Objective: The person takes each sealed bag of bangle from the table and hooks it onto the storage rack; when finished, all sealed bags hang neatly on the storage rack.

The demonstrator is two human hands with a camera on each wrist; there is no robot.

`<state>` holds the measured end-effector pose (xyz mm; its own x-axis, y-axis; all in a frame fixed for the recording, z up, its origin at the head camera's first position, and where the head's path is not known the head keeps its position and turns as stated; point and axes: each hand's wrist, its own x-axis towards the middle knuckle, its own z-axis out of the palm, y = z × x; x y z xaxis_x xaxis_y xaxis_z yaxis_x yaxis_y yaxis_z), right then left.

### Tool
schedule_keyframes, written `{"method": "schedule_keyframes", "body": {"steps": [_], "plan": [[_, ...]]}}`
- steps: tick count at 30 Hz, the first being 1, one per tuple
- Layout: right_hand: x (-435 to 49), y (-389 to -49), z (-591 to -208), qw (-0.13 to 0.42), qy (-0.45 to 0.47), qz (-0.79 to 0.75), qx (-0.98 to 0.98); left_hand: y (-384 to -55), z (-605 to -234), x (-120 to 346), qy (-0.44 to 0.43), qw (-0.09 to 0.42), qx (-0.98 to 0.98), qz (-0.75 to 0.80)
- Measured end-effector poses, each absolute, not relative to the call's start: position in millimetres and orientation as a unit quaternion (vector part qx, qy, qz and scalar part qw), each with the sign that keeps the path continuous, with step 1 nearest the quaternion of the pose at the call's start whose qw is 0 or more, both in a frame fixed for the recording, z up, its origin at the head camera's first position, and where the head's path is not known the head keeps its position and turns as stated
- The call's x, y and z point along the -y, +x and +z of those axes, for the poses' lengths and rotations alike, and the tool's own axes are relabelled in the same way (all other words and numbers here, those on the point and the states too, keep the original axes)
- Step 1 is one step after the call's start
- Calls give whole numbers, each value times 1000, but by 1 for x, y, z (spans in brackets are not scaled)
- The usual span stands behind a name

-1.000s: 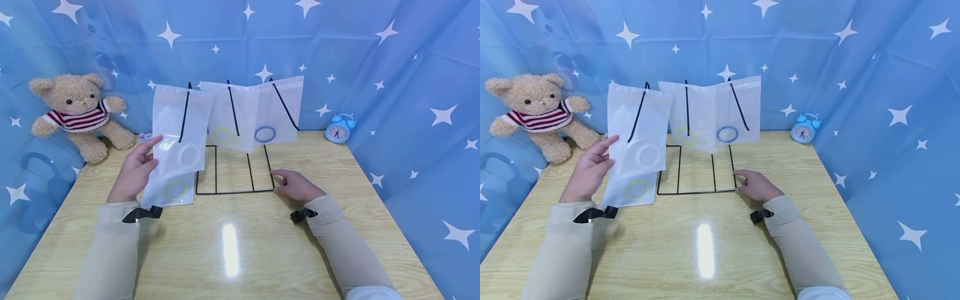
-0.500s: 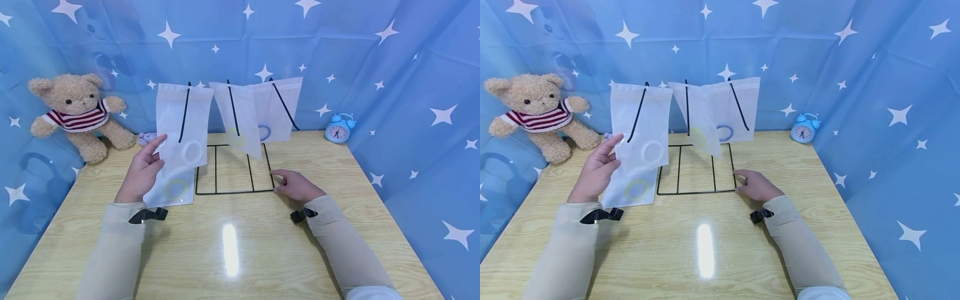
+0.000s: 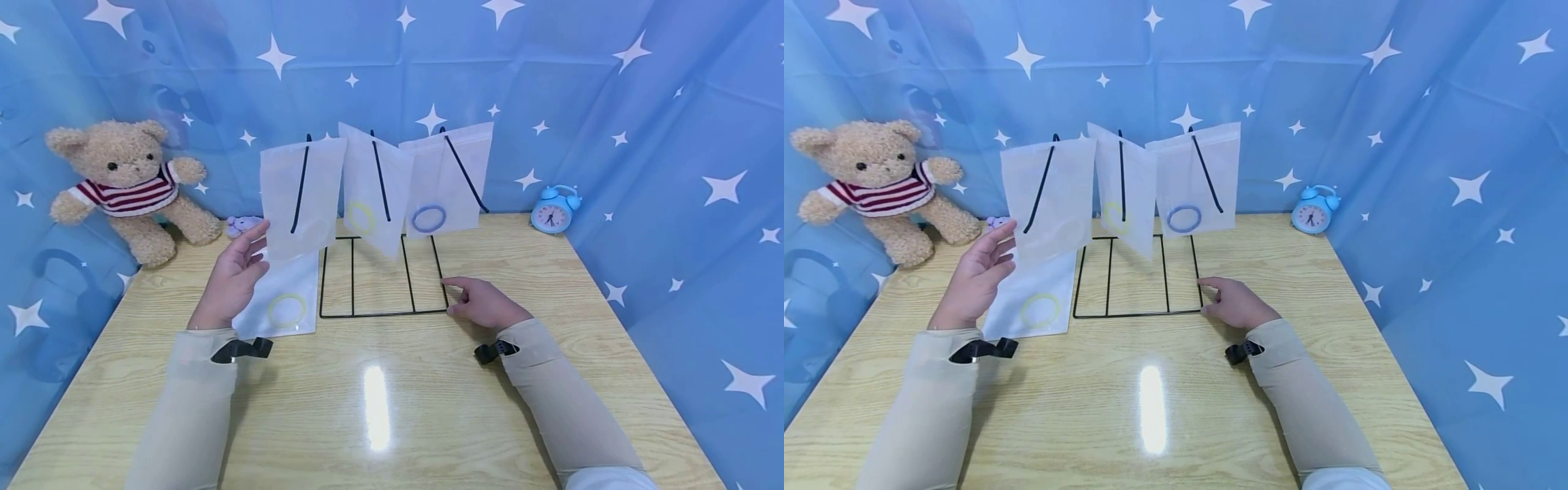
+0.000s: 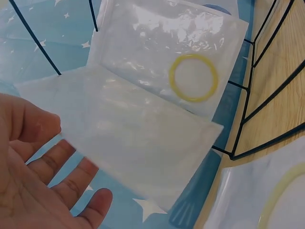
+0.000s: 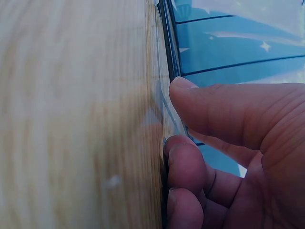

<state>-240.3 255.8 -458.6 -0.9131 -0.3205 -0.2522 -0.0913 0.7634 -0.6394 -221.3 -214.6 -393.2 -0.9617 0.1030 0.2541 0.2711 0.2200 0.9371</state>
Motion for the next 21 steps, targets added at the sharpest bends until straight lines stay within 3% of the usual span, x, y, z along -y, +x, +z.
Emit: {"method": "schedule_keyframes", "body": {"steps": [8,21], "plan": [[-256,-241,-460,177,-112,-329,-921,-225,-397,220,-110,60,792,-598],[-256,-241,-459,178,-117,-326,-921,-241,-432,255,-8,-2,812,-584]]}}
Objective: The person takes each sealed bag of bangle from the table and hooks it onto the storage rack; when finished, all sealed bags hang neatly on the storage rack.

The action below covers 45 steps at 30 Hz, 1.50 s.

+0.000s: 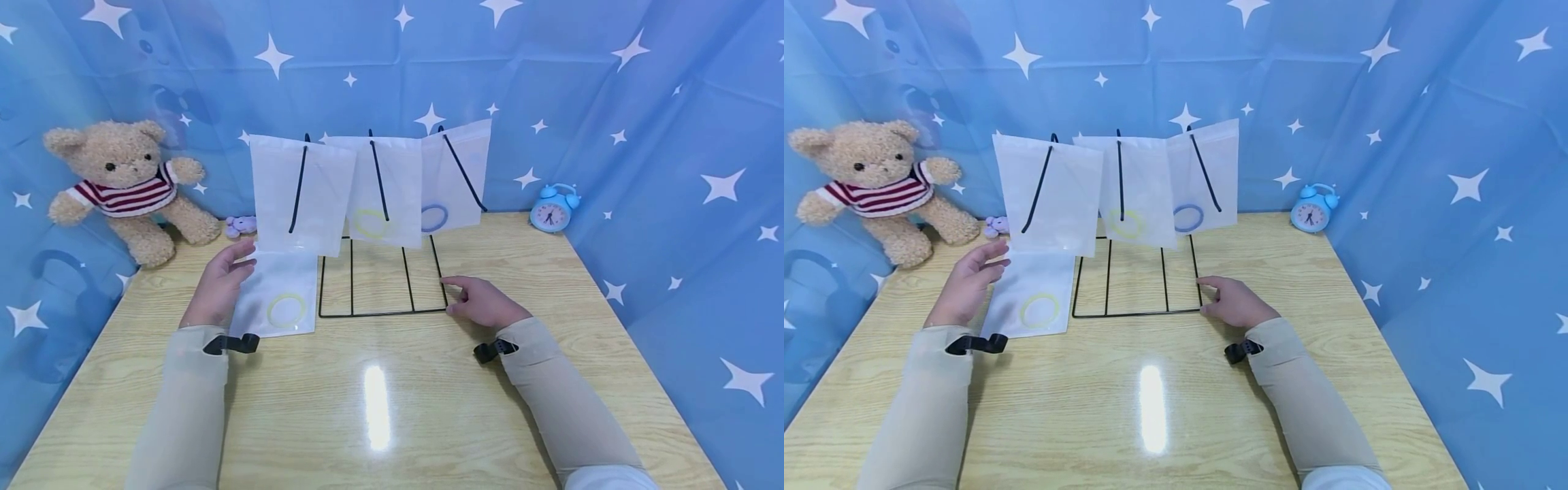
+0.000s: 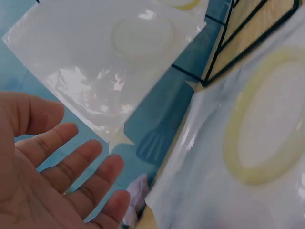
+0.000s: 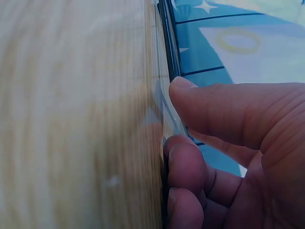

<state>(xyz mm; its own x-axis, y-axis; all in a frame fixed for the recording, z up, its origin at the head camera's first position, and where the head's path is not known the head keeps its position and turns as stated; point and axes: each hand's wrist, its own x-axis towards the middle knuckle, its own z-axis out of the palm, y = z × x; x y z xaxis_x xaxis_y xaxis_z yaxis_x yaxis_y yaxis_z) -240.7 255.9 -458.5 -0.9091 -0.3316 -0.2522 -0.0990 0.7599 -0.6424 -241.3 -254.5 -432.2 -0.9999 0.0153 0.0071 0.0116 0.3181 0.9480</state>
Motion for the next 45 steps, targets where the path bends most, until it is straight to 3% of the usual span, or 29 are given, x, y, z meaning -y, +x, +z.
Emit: {"method": "schedule_keyframes", "body": {"steps": [9,17,26,45], "plan": [[-256,-242,-459,178,-116,-326,-921,-247,-447,276,-50,79,-843,529],[-256,-241,-458,181,-119,-324,-921,-245,-455,298,-24,138,-857,496],[-256,-240,-456,184,-114,-329,-919,-240,-446,307,-50,176,-865,468],[-255,-240,-457,181,-113,-323,-922,-241,-444,292,-83,176,-853,484]]}}
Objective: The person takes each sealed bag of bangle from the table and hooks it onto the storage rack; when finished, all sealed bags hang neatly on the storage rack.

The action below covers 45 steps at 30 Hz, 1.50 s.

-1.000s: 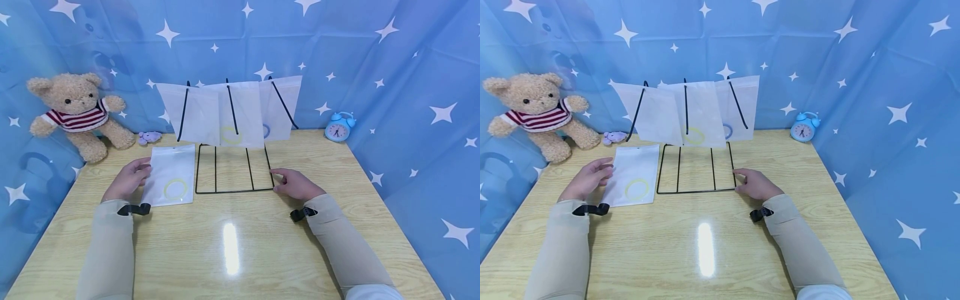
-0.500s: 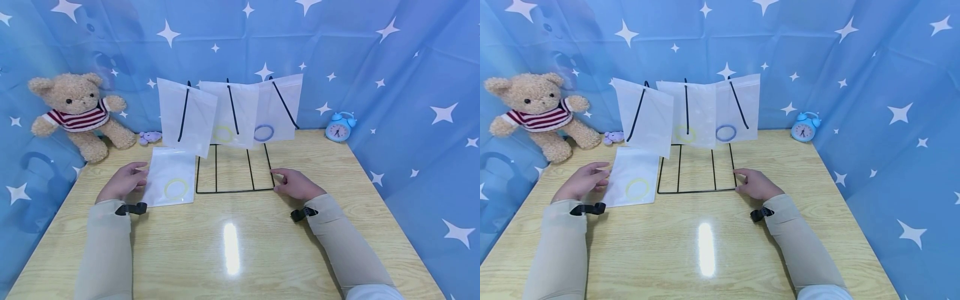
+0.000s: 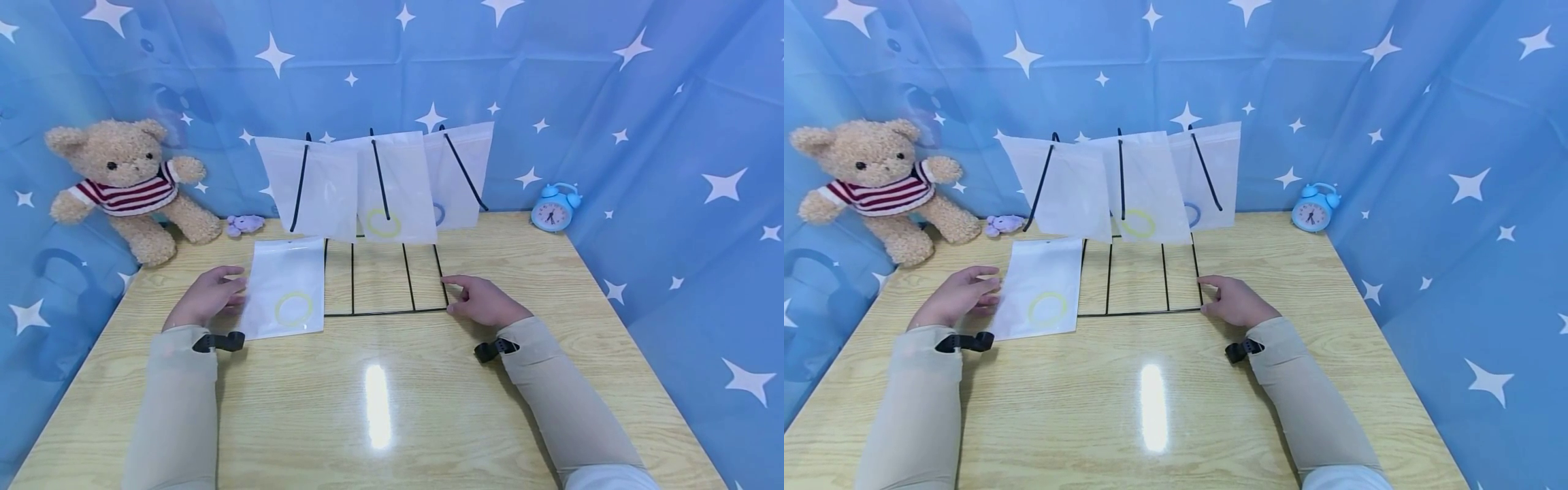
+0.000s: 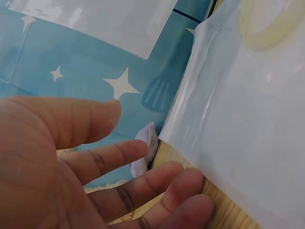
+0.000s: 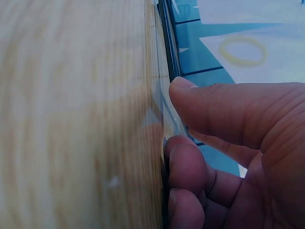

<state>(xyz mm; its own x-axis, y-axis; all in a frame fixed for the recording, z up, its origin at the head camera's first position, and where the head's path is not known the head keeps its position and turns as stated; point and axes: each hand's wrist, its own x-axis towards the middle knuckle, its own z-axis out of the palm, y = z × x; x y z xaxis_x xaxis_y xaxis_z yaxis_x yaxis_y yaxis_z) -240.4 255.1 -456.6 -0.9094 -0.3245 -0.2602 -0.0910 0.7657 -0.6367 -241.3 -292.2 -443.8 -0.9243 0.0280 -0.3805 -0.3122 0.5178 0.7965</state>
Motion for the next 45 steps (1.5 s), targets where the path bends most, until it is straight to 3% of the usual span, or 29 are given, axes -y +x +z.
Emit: {"method": "schedule_keyframes", "body": {"steps": [18,35,45], "plan": [[-255,-239,-455,179,-114,-330,-920,-242,-441,280,-29,224,-919,324],[-255,-241,-457,177,-111,-327,-922,-240,-440,245,-7,171,-963,208],[-256,-241,-458,177,-112,-327,-922,-236,-437,248,-28,200,-948,244]]}}
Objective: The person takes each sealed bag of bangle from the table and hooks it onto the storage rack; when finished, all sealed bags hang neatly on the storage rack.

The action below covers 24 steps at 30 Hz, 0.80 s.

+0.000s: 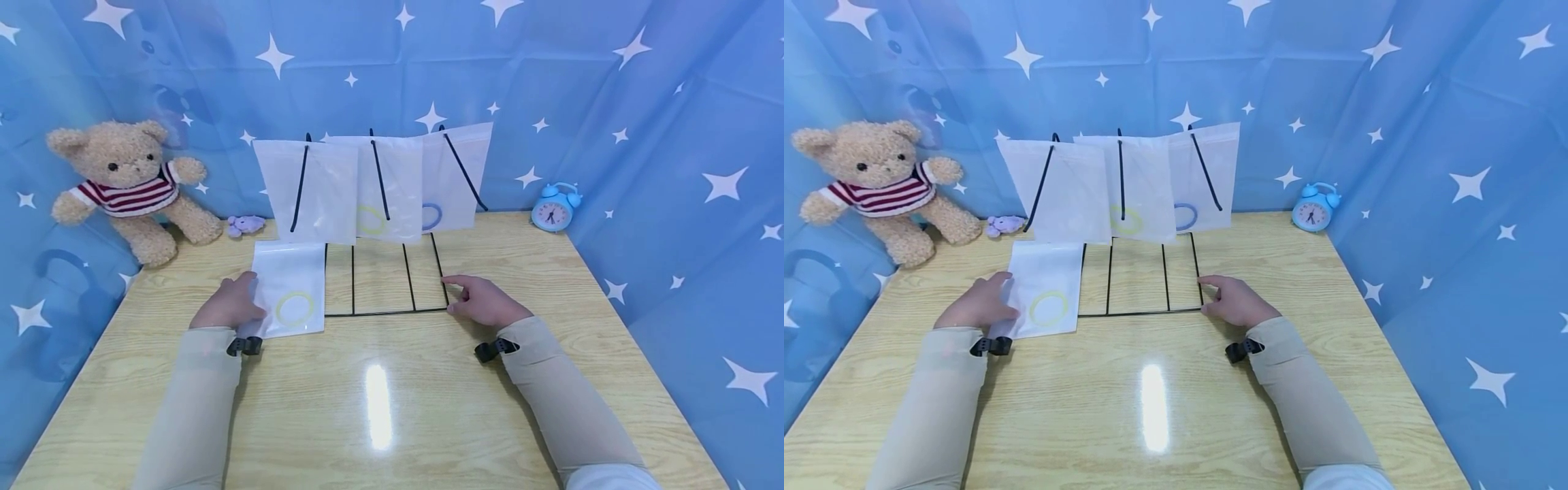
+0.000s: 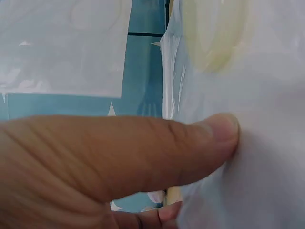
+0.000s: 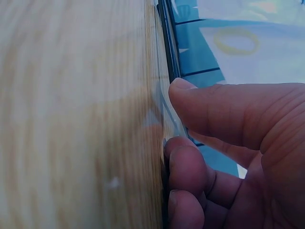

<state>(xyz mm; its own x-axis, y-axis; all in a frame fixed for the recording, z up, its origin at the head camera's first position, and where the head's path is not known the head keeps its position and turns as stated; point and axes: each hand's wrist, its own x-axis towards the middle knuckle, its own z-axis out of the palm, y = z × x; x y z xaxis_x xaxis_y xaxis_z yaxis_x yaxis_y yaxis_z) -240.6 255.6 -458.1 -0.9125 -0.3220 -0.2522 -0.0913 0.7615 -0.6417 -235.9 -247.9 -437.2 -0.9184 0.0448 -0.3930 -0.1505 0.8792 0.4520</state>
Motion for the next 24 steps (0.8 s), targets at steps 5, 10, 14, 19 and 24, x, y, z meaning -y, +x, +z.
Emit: {"method": "schedule_keyframes", "body": {"steps": [5,10,14,19,24], "plan": [[-256,-240,-457,178,-111,-328,-921,-238,-439,253,-13,218,-938,270],[-256,-240,-458,178,-115,-328,-921,-240,-439,262,21,213,-927,309],[-256,-240,-459,176,-115,-329,-921,-240,-435,268,40,190,-920,341],[-257,-240,-460,174,-115,-327,-922,-238,-429,272,29,180,-909,374],[-256,-241,-460,177,-109,-322,-923,-239,-426,275,10,174,-906,385]]}}
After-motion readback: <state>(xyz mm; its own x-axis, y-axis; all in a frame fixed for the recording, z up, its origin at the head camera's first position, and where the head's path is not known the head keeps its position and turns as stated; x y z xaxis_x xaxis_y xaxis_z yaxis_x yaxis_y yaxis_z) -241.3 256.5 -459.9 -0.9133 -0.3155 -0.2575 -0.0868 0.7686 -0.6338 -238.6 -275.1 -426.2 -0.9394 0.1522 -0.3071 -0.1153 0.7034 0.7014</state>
